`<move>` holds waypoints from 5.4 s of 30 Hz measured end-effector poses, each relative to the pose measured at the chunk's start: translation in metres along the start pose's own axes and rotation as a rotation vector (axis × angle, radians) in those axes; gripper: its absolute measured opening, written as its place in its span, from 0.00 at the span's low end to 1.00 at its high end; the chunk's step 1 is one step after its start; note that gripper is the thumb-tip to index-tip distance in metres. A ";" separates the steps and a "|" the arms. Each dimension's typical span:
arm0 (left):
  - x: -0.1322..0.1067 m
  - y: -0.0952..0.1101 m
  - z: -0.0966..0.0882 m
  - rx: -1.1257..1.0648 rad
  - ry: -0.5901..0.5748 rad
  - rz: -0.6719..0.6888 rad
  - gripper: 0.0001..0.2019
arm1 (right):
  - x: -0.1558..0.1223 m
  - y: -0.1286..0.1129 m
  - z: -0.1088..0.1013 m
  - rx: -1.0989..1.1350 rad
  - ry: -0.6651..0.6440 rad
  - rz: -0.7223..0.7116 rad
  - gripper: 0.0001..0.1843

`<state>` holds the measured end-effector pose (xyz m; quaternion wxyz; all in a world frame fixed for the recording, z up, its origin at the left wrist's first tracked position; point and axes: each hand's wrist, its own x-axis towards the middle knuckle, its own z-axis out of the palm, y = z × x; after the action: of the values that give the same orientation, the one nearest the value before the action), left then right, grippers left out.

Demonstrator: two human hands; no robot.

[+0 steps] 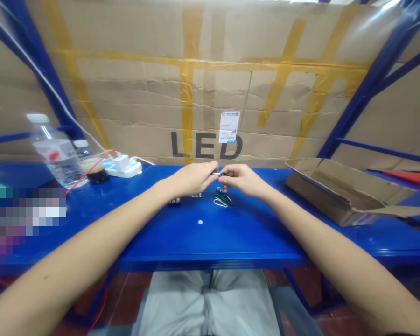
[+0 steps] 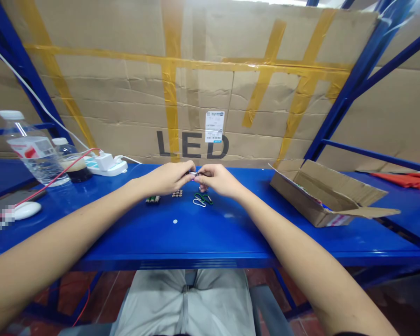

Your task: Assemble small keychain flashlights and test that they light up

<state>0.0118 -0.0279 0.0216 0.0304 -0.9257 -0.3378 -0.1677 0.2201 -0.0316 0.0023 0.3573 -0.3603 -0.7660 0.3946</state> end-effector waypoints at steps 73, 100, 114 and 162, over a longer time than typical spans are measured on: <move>0.017 -0.055 0.032 -0.060 -0.289 -0.178 0.09 | -0.002 0.007 -0.012 -0.653 0.232 -0.291 0.06; 0.012 -0.056 0.022 -0.099 -0.329 -0.263 0.08 | -0.004 0.006 -0.012 -0.664 0.198 -0.252 0.06; 0.009 -0.070 0.012 -0.098 -0.335 -0.295 0.10 | -0.004 0.007 -0.012 -0.659 0.180 -0.236 0.07; 0.004 -0.074 0.029 -0.279 -0.267 -0.206 0.12 | 0.050 -0.009 0.031 -1.249 -0.219 -0.087 0.05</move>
<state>-0.0239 0.0366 -0.0087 -0.1602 -0.8955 -0.4051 -0.0907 0.1673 -0.0042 0.0095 0.0150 -0.4269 -0.8978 -0.1069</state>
